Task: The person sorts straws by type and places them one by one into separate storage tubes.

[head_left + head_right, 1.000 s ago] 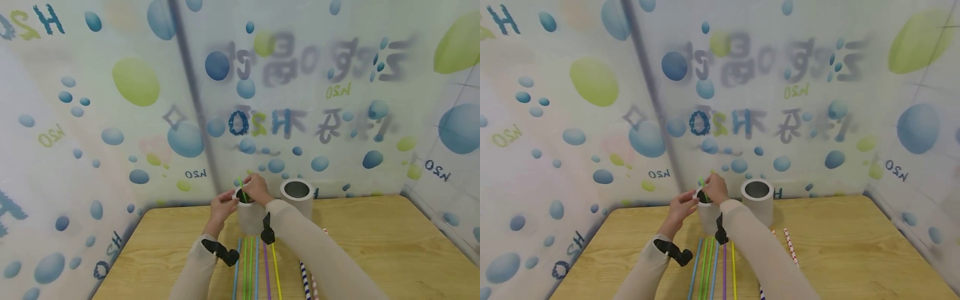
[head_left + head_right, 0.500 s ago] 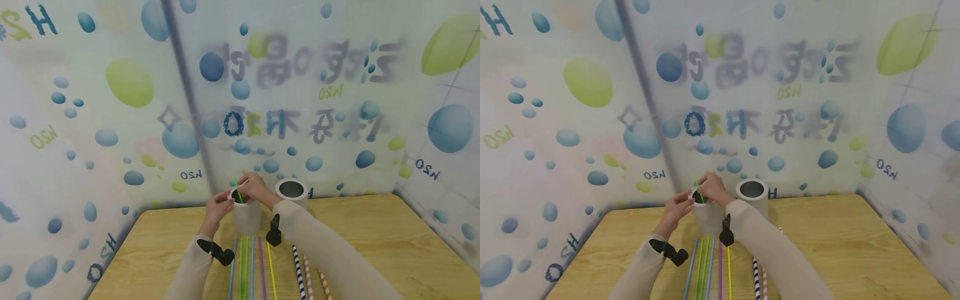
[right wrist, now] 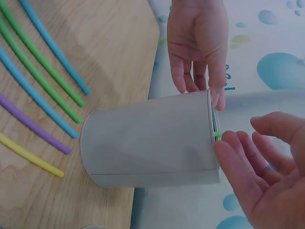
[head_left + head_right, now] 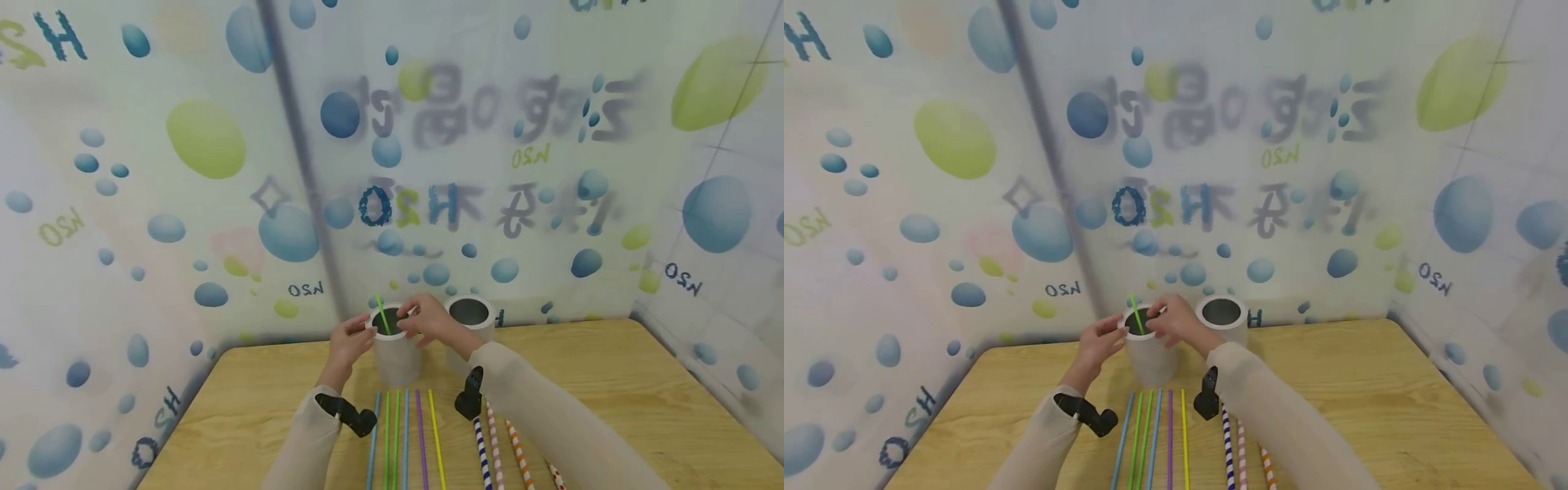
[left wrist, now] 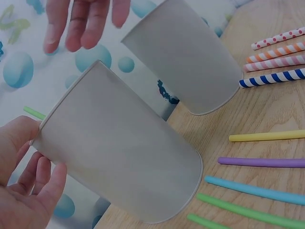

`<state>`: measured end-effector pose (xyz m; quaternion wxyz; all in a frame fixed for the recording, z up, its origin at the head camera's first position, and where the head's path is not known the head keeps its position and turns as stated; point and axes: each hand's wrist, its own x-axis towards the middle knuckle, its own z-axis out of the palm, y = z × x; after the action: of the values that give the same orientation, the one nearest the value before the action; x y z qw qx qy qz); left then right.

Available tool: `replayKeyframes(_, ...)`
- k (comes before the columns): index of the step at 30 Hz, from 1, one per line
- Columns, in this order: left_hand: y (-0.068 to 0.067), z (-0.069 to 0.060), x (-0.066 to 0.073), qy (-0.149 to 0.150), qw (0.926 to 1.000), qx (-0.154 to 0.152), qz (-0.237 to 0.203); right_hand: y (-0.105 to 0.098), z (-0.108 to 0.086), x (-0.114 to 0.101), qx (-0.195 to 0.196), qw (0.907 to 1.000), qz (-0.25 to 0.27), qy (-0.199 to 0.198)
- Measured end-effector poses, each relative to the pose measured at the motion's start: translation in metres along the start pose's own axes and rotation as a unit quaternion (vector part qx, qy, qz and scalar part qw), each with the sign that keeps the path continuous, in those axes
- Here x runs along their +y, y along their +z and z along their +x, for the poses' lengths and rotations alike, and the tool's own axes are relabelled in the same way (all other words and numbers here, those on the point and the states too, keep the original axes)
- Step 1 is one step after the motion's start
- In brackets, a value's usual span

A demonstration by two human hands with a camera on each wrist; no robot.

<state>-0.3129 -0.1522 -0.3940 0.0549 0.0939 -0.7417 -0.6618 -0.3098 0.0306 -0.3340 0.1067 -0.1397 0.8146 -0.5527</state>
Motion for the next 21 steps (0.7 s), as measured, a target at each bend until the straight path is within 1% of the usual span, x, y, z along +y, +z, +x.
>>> replayKeyframes(4,0.0,0.002,-0.002,0.0,1.0,0.002,0.005,-0.004,-0.003,0.011,-0.001,1.0,0.0,0.002)
replayKeyframes(10,-0.001,0.003,-0.003,0.003,1.0,-0.001,0.0,-0.006,-0.006,0.026,0.015,0.9999,0.004,0.007)
replayKeyframes(15,-0.001,0.003,-0.003,0.005,1.0,-0.002,0.002,-0.006,-0.014,0.038,0.007,0.9999,0.002,0.008)
replayKeyframes(21,0.0,0.003,-0.003,0.002,1.0,0.0,0.003,0.0,-0.021,0.056,0.002,0.9998,-0.002,0.022)
